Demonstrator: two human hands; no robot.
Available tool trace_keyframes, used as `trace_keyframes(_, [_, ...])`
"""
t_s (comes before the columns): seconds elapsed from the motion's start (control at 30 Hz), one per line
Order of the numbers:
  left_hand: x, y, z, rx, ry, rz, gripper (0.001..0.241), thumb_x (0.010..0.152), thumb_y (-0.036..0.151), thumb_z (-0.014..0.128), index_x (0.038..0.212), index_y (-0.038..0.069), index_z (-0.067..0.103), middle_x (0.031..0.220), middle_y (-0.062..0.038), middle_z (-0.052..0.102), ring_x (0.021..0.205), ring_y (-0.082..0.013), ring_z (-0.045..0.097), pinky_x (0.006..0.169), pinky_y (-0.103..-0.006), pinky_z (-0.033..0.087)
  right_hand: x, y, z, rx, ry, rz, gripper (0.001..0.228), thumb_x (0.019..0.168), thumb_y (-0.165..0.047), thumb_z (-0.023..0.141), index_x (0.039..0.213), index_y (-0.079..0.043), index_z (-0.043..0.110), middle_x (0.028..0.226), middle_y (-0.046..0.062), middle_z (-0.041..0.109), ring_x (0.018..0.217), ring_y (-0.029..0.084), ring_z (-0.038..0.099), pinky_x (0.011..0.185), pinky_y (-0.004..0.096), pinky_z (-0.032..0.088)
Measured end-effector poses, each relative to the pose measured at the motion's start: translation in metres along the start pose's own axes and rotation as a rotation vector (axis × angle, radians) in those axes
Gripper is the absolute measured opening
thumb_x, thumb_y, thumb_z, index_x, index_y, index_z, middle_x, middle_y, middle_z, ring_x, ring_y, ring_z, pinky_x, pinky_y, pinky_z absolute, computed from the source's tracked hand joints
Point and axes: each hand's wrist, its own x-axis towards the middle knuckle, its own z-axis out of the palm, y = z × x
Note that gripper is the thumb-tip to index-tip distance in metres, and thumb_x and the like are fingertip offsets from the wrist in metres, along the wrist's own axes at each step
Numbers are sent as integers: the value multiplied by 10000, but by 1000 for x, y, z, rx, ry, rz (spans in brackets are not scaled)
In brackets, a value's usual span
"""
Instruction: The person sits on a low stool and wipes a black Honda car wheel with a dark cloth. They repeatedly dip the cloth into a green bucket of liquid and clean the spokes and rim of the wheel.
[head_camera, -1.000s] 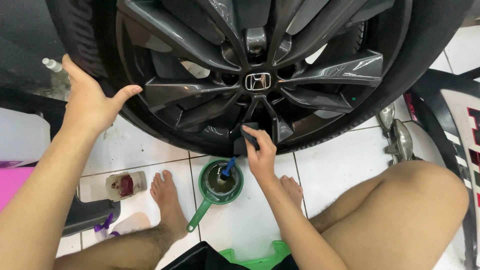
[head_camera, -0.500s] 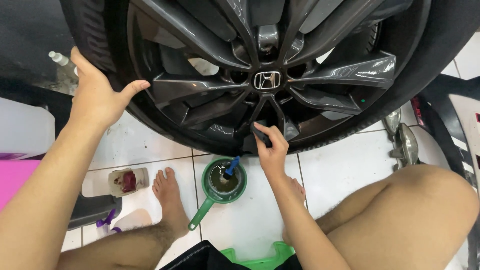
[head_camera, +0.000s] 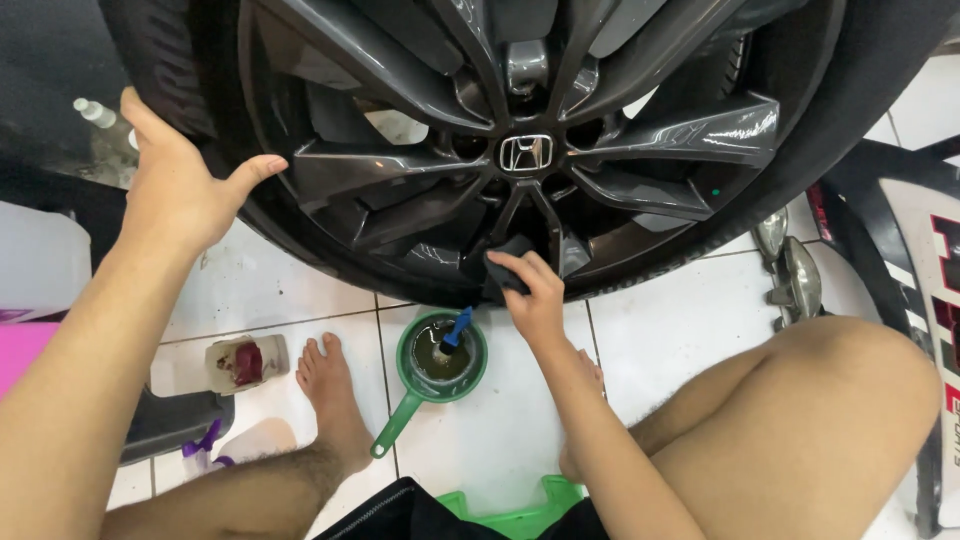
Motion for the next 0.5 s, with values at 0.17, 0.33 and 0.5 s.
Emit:
trace_keyframes(0.17, [1,-6,3,-6,8,-9,1142,965,405,879,1536,76,-54,1629,-311,282,1389,-507,430,1042,-592,406,-16,0,5,-44,-71,78,466,809,133,597,1164,-120,761,992,48,679,895,205,668,792,279,520])
trace_keyframes(0.33, [1,-10,4,-27,3,19,1138,981,390,881,1526,61,-62,1618,-320,293,1397,-480,441,1037,-569,421,14,-21,2,-139,2,-57,335,881,58,732,1164,-120,766,883,4,620,736,131,587,685,233,502])
trace_keyframes(0.5, [6,-23,10,-9,31,71,1165,989,410,911,1526,47,-58,1610,-340,320,1383,-500,464,1037,-564,420,-21,7,4,-200,47,-2,406,829,62,680,1135,-184,784,937,35,472,888,216,497,836,327,449])
